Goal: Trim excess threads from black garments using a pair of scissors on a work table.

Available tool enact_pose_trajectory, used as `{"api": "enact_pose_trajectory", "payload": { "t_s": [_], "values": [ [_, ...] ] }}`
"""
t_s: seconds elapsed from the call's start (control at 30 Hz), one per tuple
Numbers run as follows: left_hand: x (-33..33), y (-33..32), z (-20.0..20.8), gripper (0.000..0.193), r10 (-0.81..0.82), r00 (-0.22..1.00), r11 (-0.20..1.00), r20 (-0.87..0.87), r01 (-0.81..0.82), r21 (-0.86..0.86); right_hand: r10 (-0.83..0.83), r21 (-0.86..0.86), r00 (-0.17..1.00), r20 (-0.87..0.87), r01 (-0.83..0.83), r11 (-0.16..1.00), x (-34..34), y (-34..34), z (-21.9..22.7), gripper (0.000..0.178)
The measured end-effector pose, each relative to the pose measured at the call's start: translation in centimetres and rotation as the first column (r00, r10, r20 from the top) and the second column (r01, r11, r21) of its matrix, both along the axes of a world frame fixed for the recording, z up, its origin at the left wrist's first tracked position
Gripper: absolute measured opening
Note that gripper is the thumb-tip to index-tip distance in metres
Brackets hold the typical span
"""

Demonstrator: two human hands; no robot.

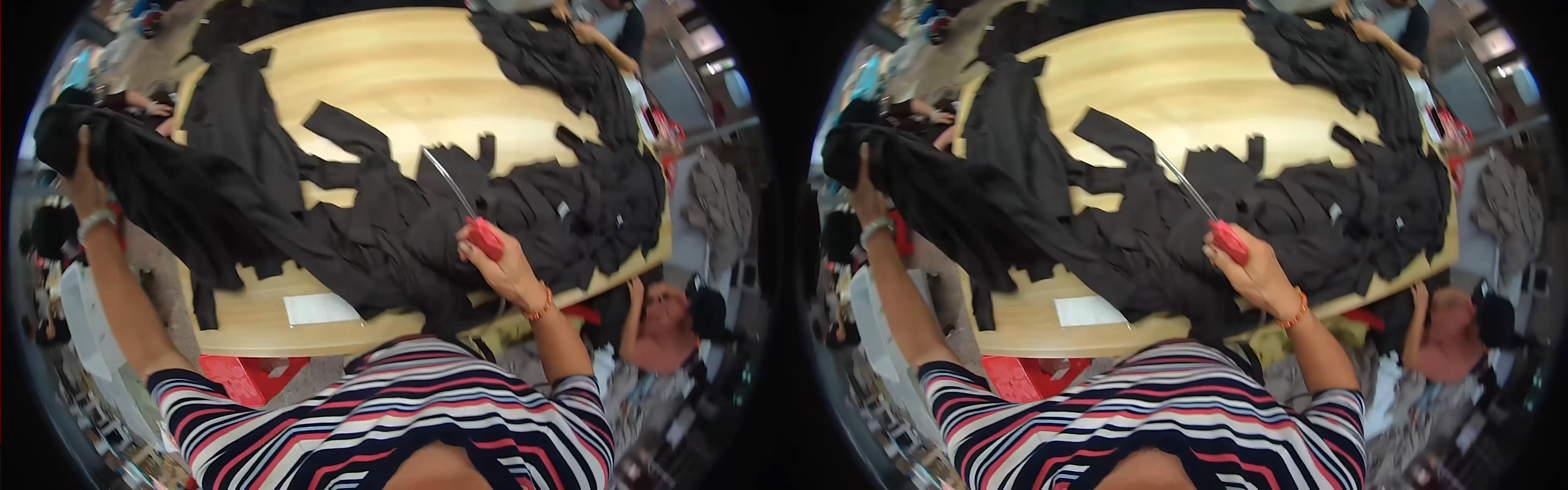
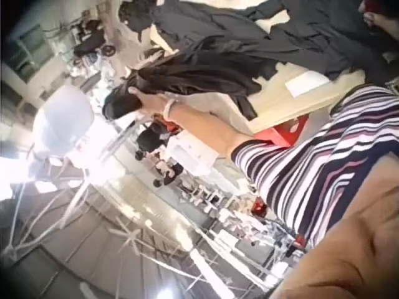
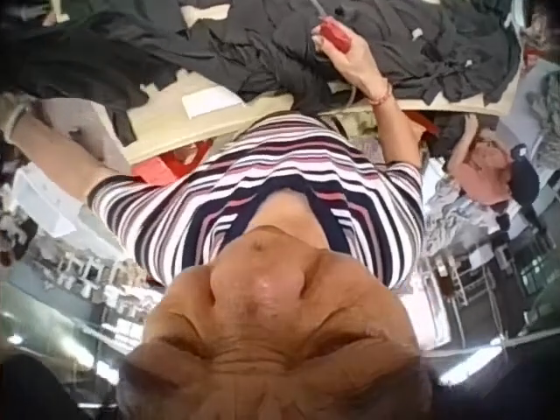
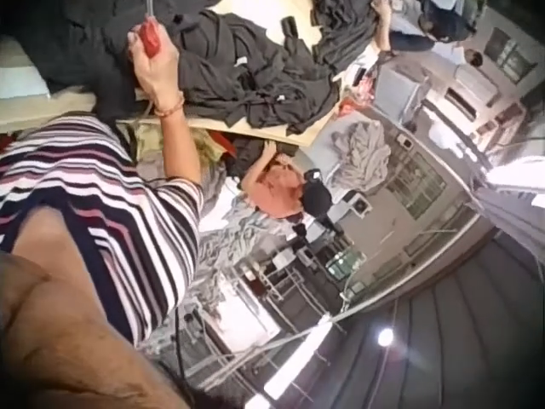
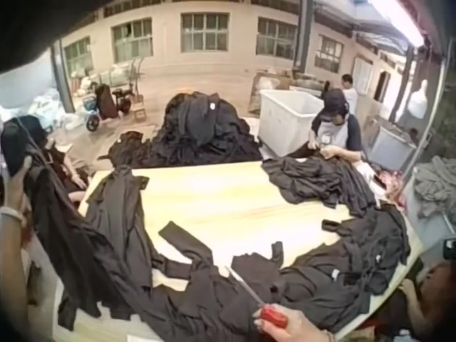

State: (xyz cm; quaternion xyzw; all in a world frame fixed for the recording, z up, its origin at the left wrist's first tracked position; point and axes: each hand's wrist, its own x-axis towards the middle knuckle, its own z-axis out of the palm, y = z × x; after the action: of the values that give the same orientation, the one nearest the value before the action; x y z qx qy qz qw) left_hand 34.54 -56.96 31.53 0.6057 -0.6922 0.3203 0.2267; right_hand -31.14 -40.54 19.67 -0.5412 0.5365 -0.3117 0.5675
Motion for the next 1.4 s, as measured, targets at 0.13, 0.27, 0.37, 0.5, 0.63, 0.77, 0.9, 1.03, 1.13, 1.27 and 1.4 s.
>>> {"api": "enact_pose_trajectory", "payload": {
  "t_s": [0.13, 0.27, 0.37, 0.5, 0.63, 0.77, 0.9, 1.03, 1.13, 1.27, 1.4],
  "values": [
    [-7.2, -8.5, -5.7, 0.061, -0.060, 0.386, 0.977, -0.920, 0.214, 0.026, -0.202, -0.021, 0.970, -0.133, 0.201, 0.979, -0.9, -0.6, -1.5, 0.020],
    [-27.9, -2.9, -17.0, 0.025, -0.229, 0.405, 0.655, -0.885, 0.736, 0.168, -0.399, -0.056, 0.851, -0.341, 0.405, 0.913, -4.6, 0.9, -2.1, 0.039],
    [-38.7, 6.2, -22.0, 0.032, 0.244, 0.239, 0.311, -0.940, 0.899, 0.309, -0.398, -0.012, 0.824, -0.404, 0.430, 0.903, -8.1, 2.6, -3.4, 0.039],
    [-48.7, 11.3, -24.1, 0.056, 0.175, 0.382, 0.308, -0.908, 0.854, 0.419, -0.394, -0.005, 0.806, -0.442, 0.437, 0.899, -10.1, 5.2, -4.2, 0.038],
    [-50.8, 11.8, -25.9, 0.031, 0.104, 0.427, 0.379, -0.898, 0.818, 0.433, -0.297, -0.131, 0.814, -0.500, 0.268, 0.954, -10.1, 8.5, -4.3, 0.038],
    [-46.9, 14.8, -22.3, 0.015, 0.471, -0.073, 0.417, -0.879, 0.896, 0.149, -0.162, -0.044, 0.778, -0.607, 0.170, 0.984, -9.8, 10.4, -4.7, 0.047],
    [-41.3, 20.5, -23.9, 0.019, 0.529, 0.106, 0.526, -0.842, 0.737, 0.424, -0.164, -0.075, 0.757, -0.633, 0.150, 0.986, -11.2, 10.1, -7.3, 0.046],
    [-45.9, 23.0, -22.8, 0.040, -0.195, 0.721, 0.741, -0.665, 0.553, 0.381, -0.145, -0.094, 0.737, -0.660, 0.110, 0.989, -12.5, 9.1, -7.2, 0.043],
    [-48.2, 23.4, -24.3, 0.046, -0.193, 0.781, 0.757, -0.594, 0.504, 0.416, -0.123, -0.125, 0.747, -0.653, 0.054, 0.991, -11.8, 9.0, -4.8, 0.044],
    [-48.4, 23.7, -28.8, 0.050, -0.141, 0.846, 0.728, -0.514, 0.440, 0.525, 0.139, -0.072, 0.699, -0.701, -0.263, 0.962, -9.9, 10.9, -2.2, 0.040],
    [-47.8, 23.4, -30.0, 0.050, -0.133, 0.820, 0.721, -0.557, 0.466, 0.513, 0.327, -0.007, 0.580, -0.746, -0.498, 0.867, -6.9, 11.0, -1.2, 0.031]
  ]
}}
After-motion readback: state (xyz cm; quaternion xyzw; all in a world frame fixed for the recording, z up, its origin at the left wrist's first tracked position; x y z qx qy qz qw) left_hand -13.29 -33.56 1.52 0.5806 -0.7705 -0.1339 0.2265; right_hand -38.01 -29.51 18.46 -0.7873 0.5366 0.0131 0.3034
